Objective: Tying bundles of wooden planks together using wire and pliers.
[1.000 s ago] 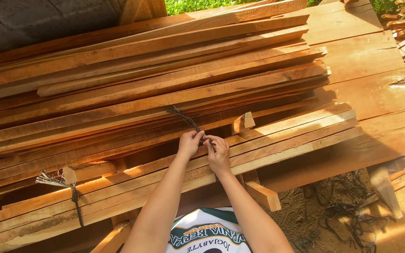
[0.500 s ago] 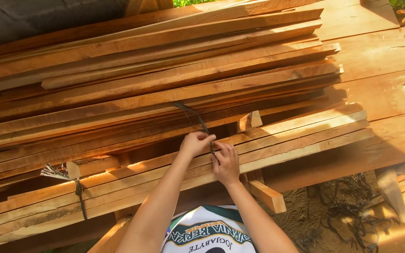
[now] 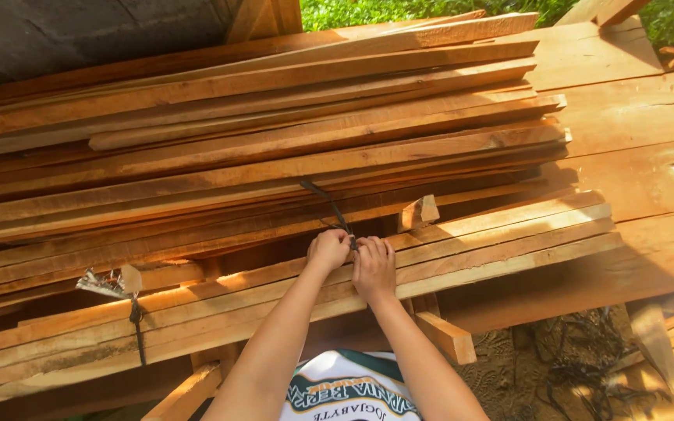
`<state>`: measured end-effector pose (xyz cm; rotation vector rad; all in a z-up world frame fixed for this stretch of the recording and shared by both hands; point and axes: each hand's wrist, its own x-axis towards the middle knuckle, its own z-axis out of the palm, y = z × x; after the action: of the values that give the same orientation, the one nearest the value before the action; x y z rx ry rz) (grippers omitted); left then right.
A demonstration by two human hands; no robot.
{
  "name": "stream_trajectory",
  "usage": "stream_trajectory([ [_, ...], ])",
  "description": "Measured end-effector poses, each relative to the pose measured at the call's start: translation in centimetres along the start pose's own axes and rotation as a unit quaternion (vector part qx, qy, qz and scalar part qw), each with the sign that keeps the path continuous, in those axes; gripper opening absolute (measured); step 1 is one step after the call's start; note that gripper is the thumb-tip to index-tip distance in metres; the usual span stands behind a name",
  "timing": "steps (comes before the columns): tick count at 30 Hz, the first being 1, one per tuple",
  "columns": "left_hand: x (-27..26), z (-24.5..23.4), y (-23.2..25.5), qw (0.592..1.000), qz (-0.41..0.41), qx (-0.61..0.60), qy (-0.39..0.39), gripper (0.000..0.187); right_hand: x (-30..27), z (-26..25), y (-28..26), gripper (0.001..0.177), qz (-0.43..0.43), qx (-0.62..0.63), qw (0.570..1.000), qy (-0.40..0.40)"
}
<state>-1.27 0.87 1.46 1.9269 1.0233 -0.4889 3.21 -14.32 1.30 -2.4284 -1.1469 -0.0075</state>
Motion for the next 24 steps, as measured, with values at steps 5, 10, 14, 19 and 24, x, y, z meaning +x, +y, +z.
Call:
stream_trajectory([
  [5,0.0,1.1,-0.2,1.0,-0.006,-0.013,0.011,0.031,-0.9,0.1,0.7,0.028,-0.005,0.006,1.0,0.014],
  [10,0.0,1.7,-0.1,1.0,-0.001,-0.002,0.004,0.031,-1.5,-1.2,0.2,0.029,0.006,0.018,1.0,0.015],
  [14,-0.6,2.1,-0.2,1.0,0.005,0.004,-0.013,0.031,-2.3,-1.6,0.0,0.029,0.016,0.032,0.999,0.008],
  [19,2.0,3.1,-1.3,0.999,-0.001,-0.022,-0.036,0.032,-1.9,-1.5,-0.3,0.027,0.029,0.021,0.999,0.003],
  [24,0.1,1.5,1.2,0.998,0.008,-0.033,-0.048,0.031,-2.0,-1.2,-0.3,0.026,0.038,0.019,0.999,0.012],
])
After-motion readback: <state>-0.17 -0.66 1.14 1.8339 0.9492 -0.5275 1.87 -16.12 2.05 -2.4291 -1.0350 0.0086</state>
